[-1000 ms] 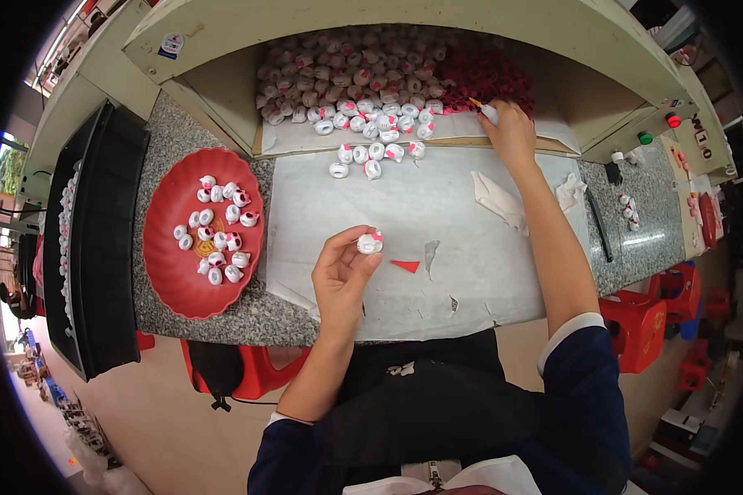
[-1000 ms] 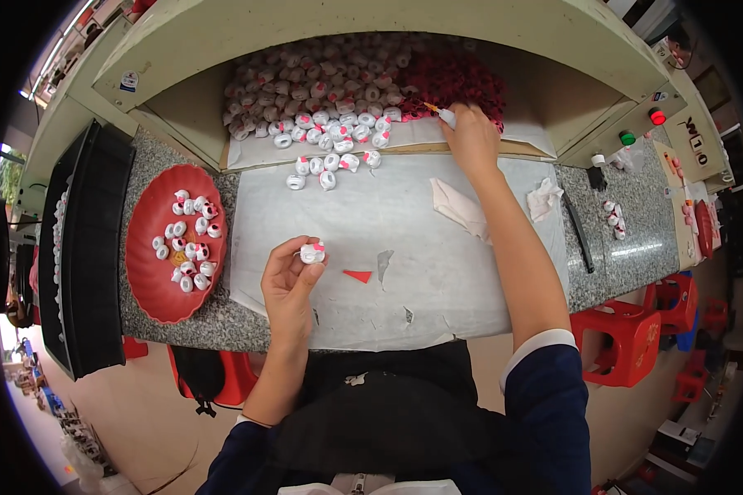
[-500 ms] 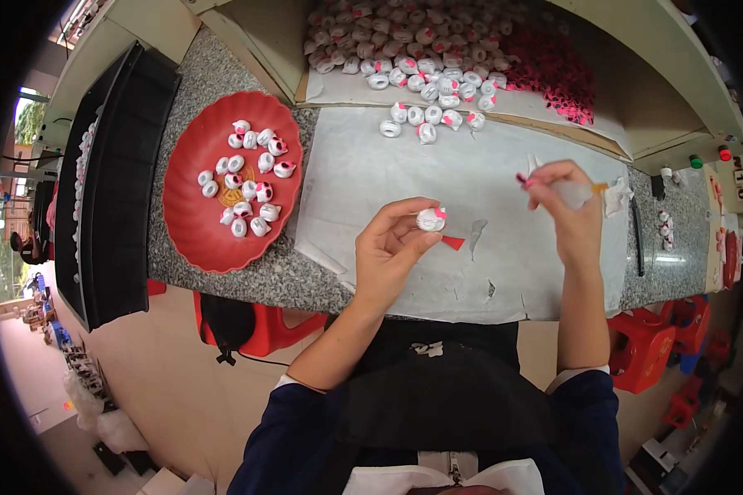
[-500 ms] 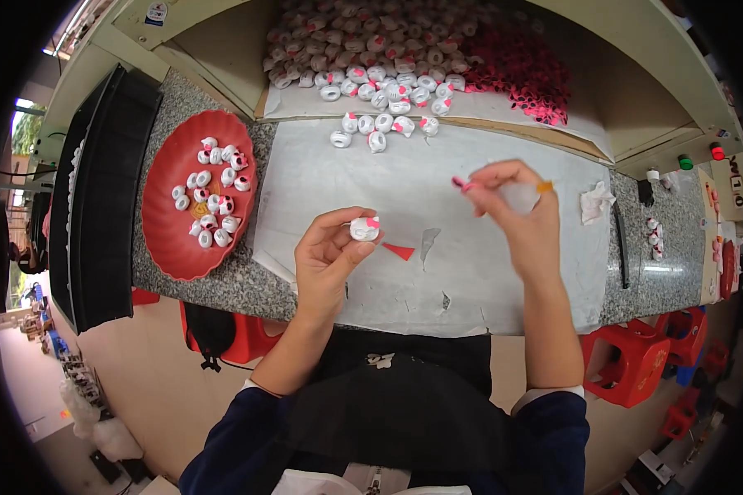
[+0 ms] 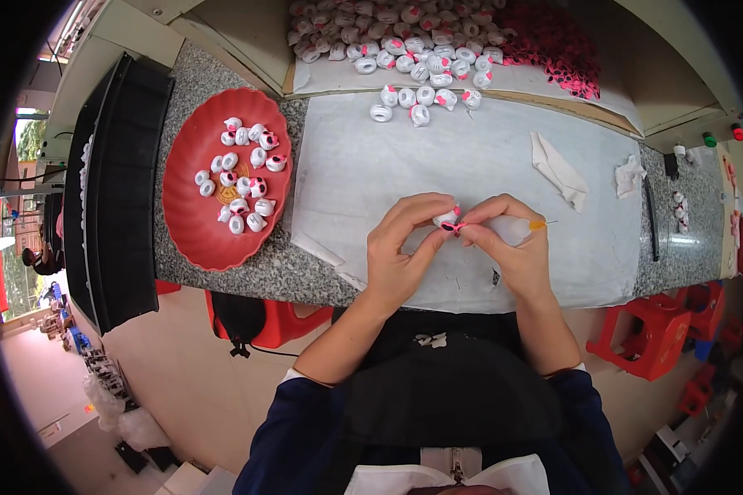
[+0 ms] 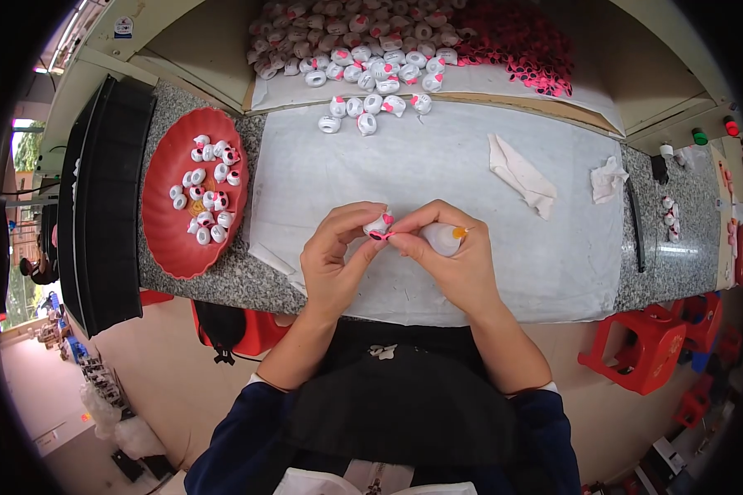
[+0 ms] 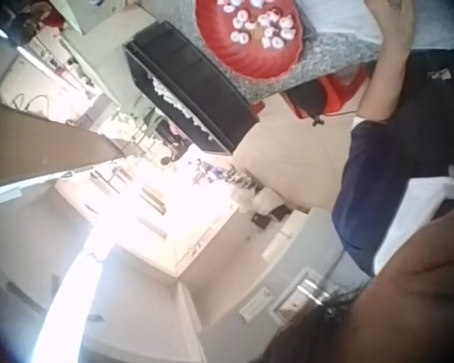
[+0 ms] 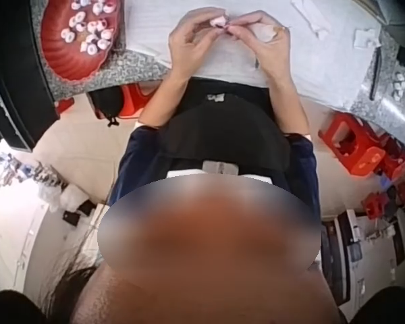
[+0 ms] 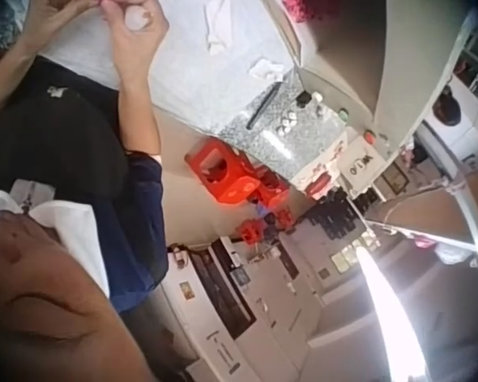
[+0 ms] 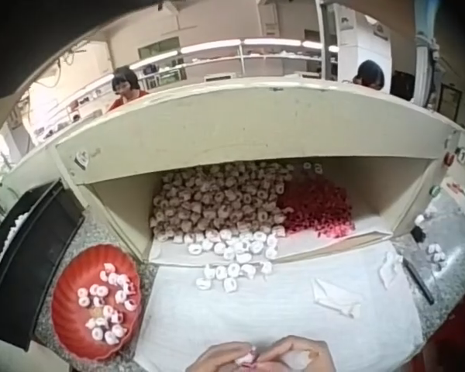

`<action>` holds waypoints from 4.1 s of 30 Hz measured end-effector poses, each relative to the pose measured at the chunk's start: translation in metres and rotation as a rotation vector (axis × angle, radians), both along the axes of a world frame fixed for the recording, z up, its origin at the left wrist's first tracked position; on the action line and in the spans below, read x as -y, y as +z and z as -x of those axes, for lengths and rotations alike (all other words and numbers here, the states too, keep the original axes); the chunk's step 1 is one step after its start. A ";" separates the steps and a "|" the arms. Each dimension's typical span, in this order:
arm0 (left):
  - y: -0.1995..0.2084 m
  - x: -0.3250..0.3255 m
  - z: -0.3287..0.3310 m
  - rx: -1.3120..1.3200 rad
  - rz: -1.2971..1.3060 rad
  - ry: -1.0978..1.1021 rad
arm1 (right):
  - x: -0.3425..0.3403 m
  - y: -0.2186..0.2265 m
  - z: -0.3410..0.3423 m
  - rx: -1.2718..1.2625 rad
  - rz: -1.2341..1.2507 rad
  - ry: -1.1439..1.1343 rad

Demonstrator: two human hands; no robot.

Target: Gluing small pink bows onto white Hello Kitty toy heads at a factory workbench.

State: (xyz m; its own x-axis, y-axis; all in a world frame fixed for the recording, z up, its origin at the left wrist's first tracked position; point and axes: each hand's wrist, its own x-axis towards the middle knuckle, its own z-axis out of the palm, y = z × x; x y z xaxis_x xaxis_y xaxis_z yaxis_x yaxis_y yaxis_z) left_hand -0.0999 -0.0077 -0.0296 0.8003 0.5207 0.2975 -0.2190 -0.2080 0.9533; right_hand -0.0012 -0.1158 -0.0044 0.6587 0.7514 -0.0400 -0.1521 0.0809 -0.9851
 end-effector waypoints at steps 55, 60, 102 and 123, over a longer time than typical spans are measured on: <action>0.004 -0.001 0.007 0.008 0.599 -0.266 | 0.005 -0.008 -0.001 -0.288 -0.108 0.167; -0.002 -0.002 0.005 0.147 0.661 -0.340 | 0.005 -0.008 0.000 -0.356 -0.133 0.223; 0.035 -0.072 -0.047 -0.379 -0.971 0.272 | 0.022 -0.007 -0.016 -0.027 -0.132 -0.120; 0.007 -0.001 -0.005 0.001 0.657 -0.083 | 0.025 0.013 -0.021 0.074 -0.462 -0.467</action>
